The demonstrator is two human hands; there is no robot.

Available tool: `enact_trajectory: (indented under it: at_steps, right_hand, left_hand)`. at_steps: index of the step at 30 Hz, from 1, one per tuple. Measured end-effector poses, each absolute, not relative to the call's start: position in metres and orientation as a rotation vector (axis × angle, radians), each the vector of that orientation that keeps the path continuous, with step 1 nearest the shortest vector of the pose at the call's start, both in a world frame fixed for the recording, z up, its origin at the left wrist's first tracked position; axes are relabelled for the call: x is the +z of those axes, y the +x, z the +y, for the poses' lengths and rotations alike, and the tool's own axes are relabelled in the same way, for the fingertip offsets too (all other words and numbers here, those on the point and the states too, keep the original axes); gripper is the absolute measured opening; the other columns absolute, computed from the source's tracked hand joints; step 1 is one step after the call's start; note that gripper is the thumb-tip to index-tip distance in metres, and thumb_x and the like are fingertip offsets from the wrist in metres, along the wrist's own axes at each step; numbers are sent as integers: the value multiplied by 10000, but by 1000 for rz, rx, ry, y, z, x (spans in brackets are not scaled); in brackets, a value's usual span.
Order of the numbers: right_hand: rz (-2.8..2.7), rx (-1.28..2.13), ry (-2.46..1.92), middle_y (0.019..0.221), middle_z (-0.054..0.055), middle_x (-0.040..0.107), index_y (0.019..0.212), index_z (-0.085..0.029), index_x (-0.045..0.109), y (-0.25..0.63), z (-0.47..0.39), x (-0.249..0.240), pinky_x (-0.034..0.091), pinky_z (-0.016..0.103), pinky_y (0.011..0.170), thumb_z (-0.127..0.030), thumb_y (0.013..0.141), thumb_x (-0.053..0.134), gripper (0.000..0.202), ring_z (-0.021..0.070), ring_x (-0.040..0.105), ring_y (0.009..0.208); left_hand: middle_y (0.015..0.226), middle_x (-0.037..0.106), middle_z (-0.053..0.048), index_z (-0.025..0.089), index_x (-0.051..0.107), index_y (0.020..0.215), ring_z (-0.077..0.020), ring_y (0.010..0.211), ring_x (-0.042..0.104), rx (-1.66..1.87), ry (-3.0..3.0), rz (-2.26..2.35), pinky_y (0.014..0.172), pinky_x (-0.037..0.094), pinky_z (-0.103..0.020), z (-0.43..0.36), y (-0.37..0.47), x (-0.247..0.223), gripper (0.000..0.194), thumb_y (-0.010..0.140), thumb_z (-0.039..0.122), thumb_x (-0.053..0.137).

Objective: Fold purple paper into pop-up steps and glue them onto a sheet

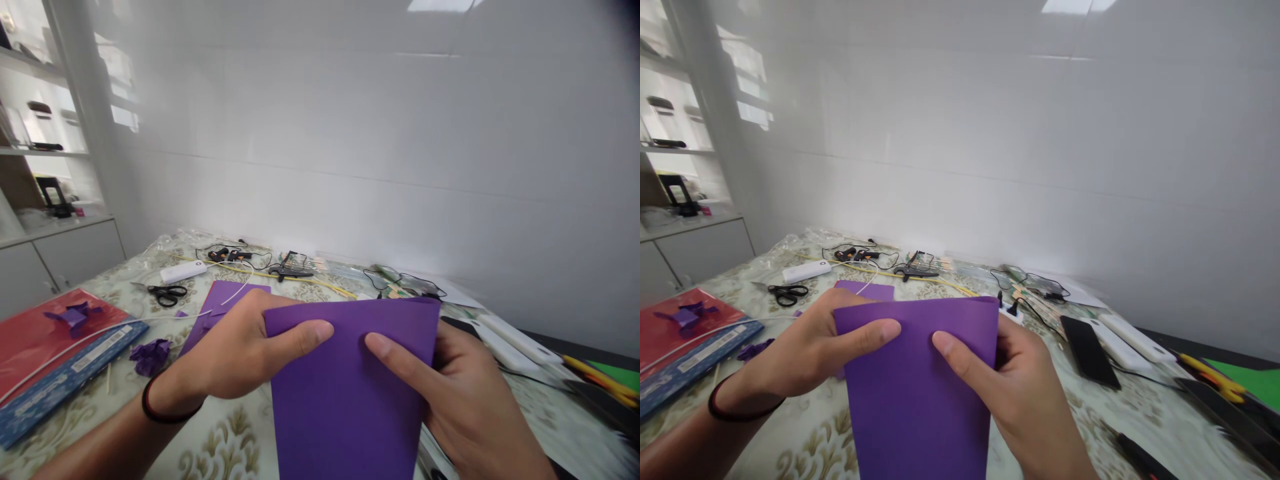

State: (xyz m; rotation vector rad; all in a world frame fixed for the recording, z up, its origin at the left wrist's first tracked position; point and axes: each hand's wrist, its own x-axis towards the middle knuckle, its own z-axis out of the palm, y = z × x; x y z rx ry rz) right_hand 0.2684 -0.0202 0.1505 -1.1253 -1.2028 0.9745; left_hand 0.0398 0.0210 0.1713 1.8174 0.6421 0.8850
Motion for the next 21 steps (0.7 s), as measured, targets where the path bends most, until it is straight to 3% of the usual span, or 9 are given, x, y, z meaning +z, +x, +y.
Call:
enact_trajectory:
  at_steps: [14, 21]
  right_hand:
    - [-1285, 1010, -1083, 880, 86, 857, 988, -234, 846, 281, -12, 141, 676, 298, 596, -536, 776, 960, 386, 255, 801, 724]
    - [-1288, 1002, -1067, 886, 74, 857, 974, -247, 842, 282, -12, 139, 679, 278, 604, -517, 785, 962, 351, 242, 806, 733]
  left_hand:
    - [619, 484, 62, 168, 548, 685, -58, 540, 413, 884, 1793, 607, 476, 329, -157, 22, 39, 172, 458, 1067, 401, 643]
    - [655, 521, 47, 164, 572, 711, -67, 579, 448, 882, 1822, 611, 508, 368, -151, 22, 39, 172, 427, 1068, 391, 634]
